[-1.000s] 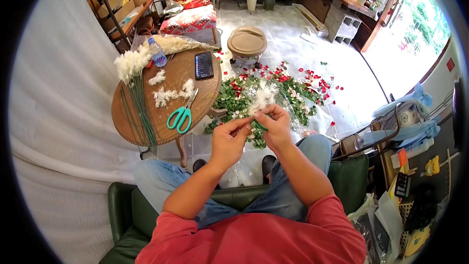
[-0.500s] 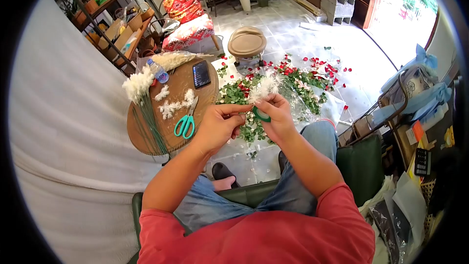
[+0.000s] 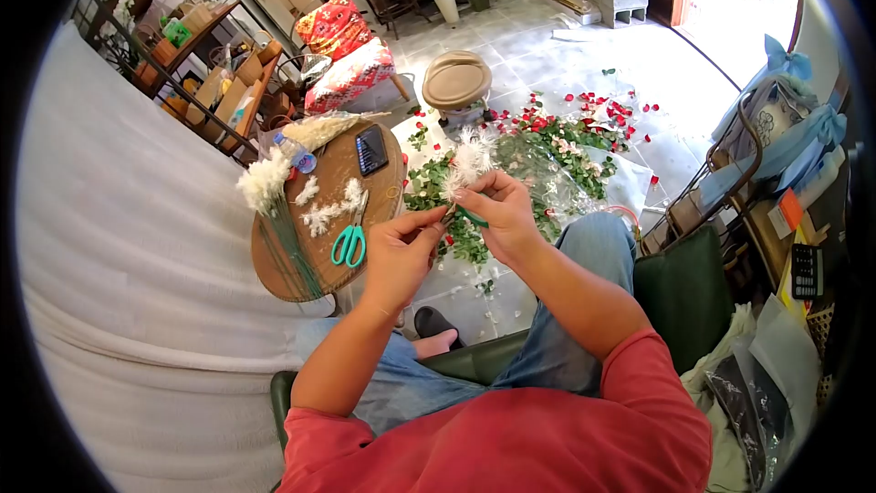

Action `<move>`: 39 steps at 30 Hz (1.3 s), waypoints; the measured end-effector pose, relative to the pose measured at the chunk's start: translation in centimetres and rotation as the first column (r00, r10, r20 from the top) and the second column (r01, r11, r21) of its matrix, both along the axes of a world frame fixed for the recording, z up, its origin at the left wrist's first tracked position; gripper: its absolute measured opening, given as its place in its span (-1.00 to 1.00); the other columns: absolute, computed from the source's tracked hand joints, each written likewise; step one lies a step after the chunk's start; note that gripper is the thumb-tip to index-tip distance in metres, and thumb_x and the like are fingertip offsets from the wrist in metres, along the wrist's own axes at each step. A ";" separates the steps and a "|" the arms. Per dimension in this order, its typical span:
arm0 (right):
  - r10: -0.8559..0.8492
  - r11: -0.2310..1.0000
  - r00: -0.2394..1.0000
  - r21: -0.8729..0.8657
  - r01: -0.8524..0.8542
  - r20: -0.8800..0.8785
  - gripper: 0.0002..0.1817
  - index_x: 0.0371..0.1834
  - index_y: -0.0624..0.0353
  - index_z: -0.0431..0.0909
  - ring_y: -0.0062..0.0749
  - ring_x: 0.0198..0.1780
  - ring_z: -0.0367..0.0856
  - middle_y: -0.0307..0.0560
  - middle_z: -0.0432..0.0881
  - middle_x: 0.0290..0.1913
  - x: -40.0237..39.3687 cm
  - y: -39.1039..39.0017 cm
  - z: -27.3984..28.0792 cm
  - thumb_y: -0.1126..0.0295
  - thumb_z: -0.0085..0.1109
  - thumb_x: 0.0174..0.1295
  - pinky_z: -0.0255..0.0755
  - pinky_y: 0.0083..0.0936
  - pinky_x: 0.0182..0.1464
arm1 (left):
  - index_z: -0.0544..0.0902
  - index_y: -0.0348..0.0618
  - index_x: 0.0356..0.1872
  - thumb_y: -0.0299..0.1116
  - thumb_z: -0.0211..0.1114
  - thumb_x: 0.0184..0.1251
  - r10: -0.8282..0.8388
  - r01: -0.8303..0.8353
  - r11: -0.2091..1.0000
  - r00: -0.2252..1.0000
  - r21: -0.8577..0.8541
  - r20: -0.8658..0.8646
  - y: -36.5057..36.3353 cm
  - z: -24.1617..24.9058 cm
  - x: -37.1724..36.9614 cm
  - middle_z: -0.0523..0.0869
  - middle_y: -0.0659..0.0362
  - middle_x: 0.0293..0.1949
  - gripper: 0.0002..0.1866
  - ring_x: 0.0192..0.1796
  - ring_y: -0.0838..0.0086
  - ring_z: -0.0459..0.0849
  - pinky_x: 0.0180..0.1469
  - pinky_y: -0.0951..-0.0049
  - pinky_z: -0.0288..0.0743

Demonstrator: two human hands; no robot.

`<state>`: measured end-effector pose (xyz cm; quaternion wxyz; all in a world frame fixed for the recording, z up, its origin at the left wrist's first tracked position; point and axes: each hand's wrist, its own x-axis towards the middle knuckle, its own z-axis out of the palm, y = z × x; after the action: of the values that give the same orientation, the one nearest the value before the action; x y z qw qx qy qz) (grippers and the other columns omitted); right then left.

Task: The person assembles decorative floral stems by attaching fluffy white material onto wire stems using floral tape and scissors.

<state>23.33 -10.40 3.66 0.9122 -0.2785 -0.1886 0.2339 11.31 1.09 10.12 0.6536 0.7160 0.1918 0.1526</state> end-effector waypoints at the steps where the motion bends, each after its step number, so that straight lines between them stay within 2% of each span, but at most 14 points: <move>1: 0.003 1.000 1.000 0.001 -0.003 -0.002 -0.85 -0.27 0.25 0.60 -0.51 -0.18 0.71 -0.08 0.75 -0.23 -0.1 0.0 0.0 0.63 0.41 0.20 0.58 -0.57 -0.04 | 0.77 -0.27 0.00 -0.54 0.37 0.35 0.003 -0.003 1.000 1.000 0.001 -0.002 -0.1 -0.1 0.0 0.70 0.25 -0.42 -0.77 -0.52 0.70 0.50 -0.57 0.66 0.28; 3: 0.015 1.000 1.000 -0.016 -0.014 0.013 -0.86 -0.28 0.25 0.60 -0.51 -0.20 0.72 -0.07 0.74 -0.23 -0.4 0.2 0.0 0.63 0.40 0.20 0.60 -0.58 -0.08 | 0.78 -0.28 -0.05 -0.49 0.40 0.35 -0.026 -0.005 0.961 0.994 0.278 0.110 -0.3 -0.2 0.0 0.68 0.29 -0.47 -0.80 -0.51 0.73 0.50 -0.53 0.67 0.30; 6: 0.023 0.999 0.999 -0.038 -0.022 0.026 -0.86 -0.28 0.26 0.59 -0.52 -0.21 0.72 -0.07 0.74 -0.24 -0.8 0.3 0.1 0.64 0.40 0.20 0.62 -0.58 -0.10 | 0.78 -0.30 -0.13 -0.44 0.43 0.36 -0.011 -0.016 0.952 0.996 0.307 0.086 -0.3 0.2 -0.1 0.67 0.32 -0.51 -0.84 -0.52 0.74 0.49 -0.50 0.68 0.30; 10: 0.013 0.999 0.999 -0.038 -0.012 0.029 -0.86 -0.28 0.26 0.59 -0.53 -0.21 0.71 -0.07 0.74 -0.24 -1.0 0.6 -0.2 0.64 0.40 0.20 0.62 -0.58 -0.09 | 0.77 -0.30 -0.20 -0.42 0.43 0.37 0.023 -0.047 0.956 0.996 0.288 0.084 -0.2 0.1 0.0 0.66 0.32 -0.53 -0.86 -0.53 0.73 0.49 -0.51 0.67 0.29; 13: -0.012 0.998 0.999 -0.054 0.014 0.037 -0.86 -0.28 0.28 0.60 -0.54 -0.19 0.70 -0.07 0.74 -0.23 -1.3 0.6 0.0 0.62 0.41 0.20 0.61 -0.58 -0.06 | 0.78 -0.33 -0.23 -0.44 0.43 0.35 0.075 -0.097 0.950 0.993 0.298 0.087 -0.1 0.3 -0.2 0.73 0.28 -0.47 -0.87 -0.46 0.72 0.55 -0.42 0.64 0.38; 15: -0.025 0.966 0.984 -0.248 0.069 0.174 -0.87 -0.28 0.30 0.61 -0.53 -0.16 0.70 -0.08 0.74 -0.20 -1.5 0.4 0.3 0.60 0.42 0.21 0.60 -0.59 -0.04 | 0.78 -0.33 -0.23 -0.44 0.44 0.34 0.105 -0.116 0.976 0.992 0.182 0.070 0.5 0.2 -0.2 0.73 0.27 -0.48 -0.87 -0.48 0.72 0.54 -0.45 0.64 0.37; 19: 0.004 0.980 0.978 -0.194 0.038 0.209 -0.87 -0.27 0.32 0.62 -0.52 -0.13 0.70 -0.08 0.74 -0.18 -1.9 1.3 -1.1 0.59 0.42 0.21 0.59 -0.59 -0.02 | 0.78 -0.33 -0.25 -0.42 0.46 0.32 0.106 -0.111 0.992 0.991 0.059 0.078 0.9 0.0 -0.4 0.73 0.26 -0.48 -0.86 -0.50 0.71 0.54 -0.47 0.65 0.36; 21: 0.041 0.982 0.993 -0.187 -0.019 0.115 -0.86 -0.26 0.32 0.63 -0.52 -0.13 0.70 -0.06 0.74 -0.18 -2.0 1.3 -1.1 0.59 0.43 0.20 0.59 -0.58 -0.01 | 0.75 -0.34 -0.23 -0.37 0.48 0.33 0.125 -0.131 0.987 0.990 0.090 0.066 0.9 -0.1 -0.7 0.68 0.26 -0.50 -0.80 -0.54 0.69 0.53 -0.54 0.67 0.28; 24: 0.077 0.983 0.992 -0.176 -0.059 0.097 -0.86 -0.26 0.32 0.63 -0.52 -0.15 0.70 -0.07 0.74 -0.20 -2.2 1.3 -1.2 0.58 0.43 0.20 0.59 -0.58 -0.01 | 0.75 -0.33 -0.26 -0.35 0.50 0.31 0.118 -0.125 0.977 0.992 0.170 0.049 1.0 -0.5 -0.9 0.69 0.25 -0.50 -0.79 -0.52 0.69 0.55 -0.55 0.67 0.28; 26: 0.082 0.981 0.992 -0.186 -0.063 0.098 -0.86 -0.27 0.31 0.63 -0.54 -0.17 0.69 -0.08 0.74 -0.22 -2.3 1.4 -1.0 0.58 0.43 0.21 0.59 -0.60 -0.03 | 0.76 -0.33 -0.27 -0.34 0.51 0.30 0.127 -0.134 0.979 0.990 0.152 0.054 0.9 -0.9 -1.0 0.69 0.25 -0.50 -0.79 -0.51 0.70 0.55 -0.55 0.68 0.27; 34: 0.042 0.969 0.994 -0.248 -0.016 0.101 -0.87 -0.32 0.27 0.61 -0.62 -0.26 0.66 -0.14 0.73 -0.30 -2.3 1.4 -1.1 0.57 0.43 0.21 0.52 -0.66 -0.16 | 0.77 -0.31 -0.21 -0.39 0.46 0.34 0.116 -0.124 0.971 0.992 0.204 0.050 0.4 -1.5 -1.1 0.69 0.29 -0.51 -0.83 -0.50 0.73 0.53 -0.51 0.67 0.29; 36: 0.040 0.969 0.994 -0.247 -0.014 0.100 -0.87 -0.31 0.27 0.61 -0.63 -0.27 0.65 -0.14 0.73 -0.30 -2.3 1.4 -1.0 0.57 0.43 0.20 0.51 -0.67 -0.17 | 0.77 -0.32 -0.19 -0.42 0.43 0.36 0.094 -0.119 0.958 0.990 0.262 0.107 0.6 -1.9 -0.9 0.67 0.33 -0.51 -0.85 -0.49 0.76 0.49 -0.47 0.67 0.28; 37: 0.041 0.969 0.994 -0.248 -0.015 0.100 -0.87 -0.31 0.27 0.61 -0.63 -0.27 0.65 -0.14 0.73 -0.30 -2.3 1.4 -1.0 0.57 0.43 0.20 0.51 -0.67 -0.17 | 0.77 -0.32 -0.19 -0.42 0.43 0.36 0.094 -0.120 0.958 0.990 0.261 0.107 0.6 -1.9 -1.0 0.67 0.33 -0.51 -0.85 -0.49 0.76 0.49 -0.47 0.67 0.28; 39: 0.003 0.975 0.996 -0.221 0.018 0.093 -0.87 -0.31 0.26 0.62 -0.63 -0.28 0.64 -0.15 0.73 -0.31 -2.4 1.6 -1.0 0.57 0.43 0.20 0.50 -0.67 -0.18 | 0.76 -0.34 -0.19 -0.45 0.41 0.38 0.072 -0.095 0.926 0.994 0.366 0.077 0.4 -1.6 -1.1 0.66 0.34 -0.49 -0.86 -0.48 0.77 0.45 -0.44 0.68 0.27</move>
<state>20.97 -8.83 2.64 0.8666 -0.3896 -0.2025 0.2369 10.18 1.50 8.53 0.5058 0.8122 0.1697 0.2359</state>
